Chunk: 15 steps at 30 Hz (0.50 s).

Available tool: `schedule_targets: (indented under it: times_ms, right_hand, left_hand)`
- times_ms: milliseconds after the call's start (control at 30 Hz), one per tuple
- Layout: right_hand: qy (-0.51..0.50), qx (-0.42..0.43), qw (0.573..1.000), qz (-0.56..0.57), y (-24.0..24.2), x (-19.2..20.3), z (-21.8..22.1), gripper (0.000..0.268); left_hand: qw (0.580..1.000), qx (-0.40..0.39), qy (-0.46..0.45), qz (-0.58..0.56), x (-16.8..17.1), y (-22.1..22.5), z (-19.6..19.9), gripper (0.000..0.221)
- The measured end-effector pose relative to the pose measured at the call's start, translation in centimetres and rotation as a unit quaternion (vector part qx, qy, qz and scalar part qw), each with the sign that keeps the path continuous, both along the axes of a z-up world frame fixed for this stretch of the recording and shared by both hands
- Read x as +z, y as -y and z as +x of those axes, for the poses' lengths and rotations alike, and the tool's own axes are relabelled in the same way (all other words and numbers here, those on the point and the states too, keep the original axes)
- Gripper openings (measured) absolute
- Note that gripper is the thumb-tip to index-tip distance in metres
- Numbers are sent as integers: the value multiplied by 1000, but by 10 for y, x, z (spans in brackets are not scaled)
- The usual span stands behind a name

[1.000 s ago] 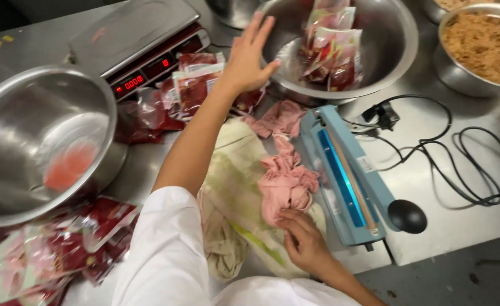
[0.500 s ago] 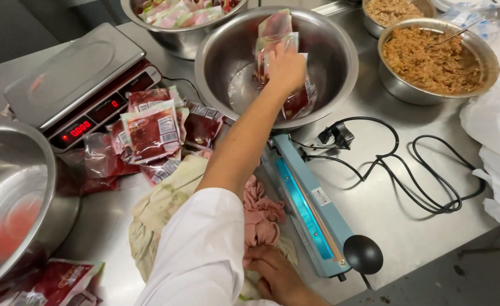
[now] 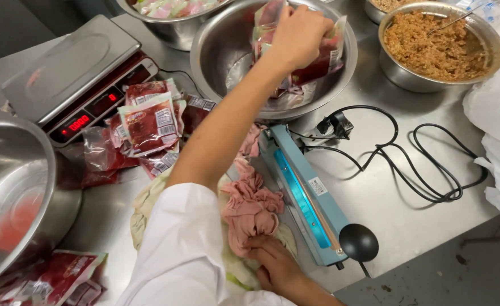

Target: The person wipes down small plastic packages of meat with a pink cloth, places each one into a larger plastic bag, and then seals the larger bag using a heat sealing machine.

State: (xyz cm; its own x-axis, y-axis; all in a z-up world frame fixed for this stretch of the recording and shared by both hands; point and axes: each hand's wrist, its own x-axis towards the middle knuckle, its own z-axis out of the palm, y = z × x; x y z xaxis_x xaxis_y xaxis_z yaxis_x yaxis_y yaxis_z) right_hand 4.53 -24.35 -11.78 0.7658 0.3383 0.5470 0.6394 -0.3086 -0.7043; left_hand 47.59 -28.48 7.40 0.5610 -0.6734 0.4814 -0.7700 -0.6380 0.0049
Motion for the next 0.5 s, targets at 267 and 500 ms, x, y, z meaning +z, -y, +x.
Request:
schedule_targets:
  times_ms: [267,500]
  right_hand:
    - [-89,-99,989,56,1,2,0,37]
    - [-113,-79,974,181,-27,53,78,52]
  left_hand:
    - [993,-23,113,18,64,-158,-145,16]
    - [989,67,109,79,-19,-283,-288,8]
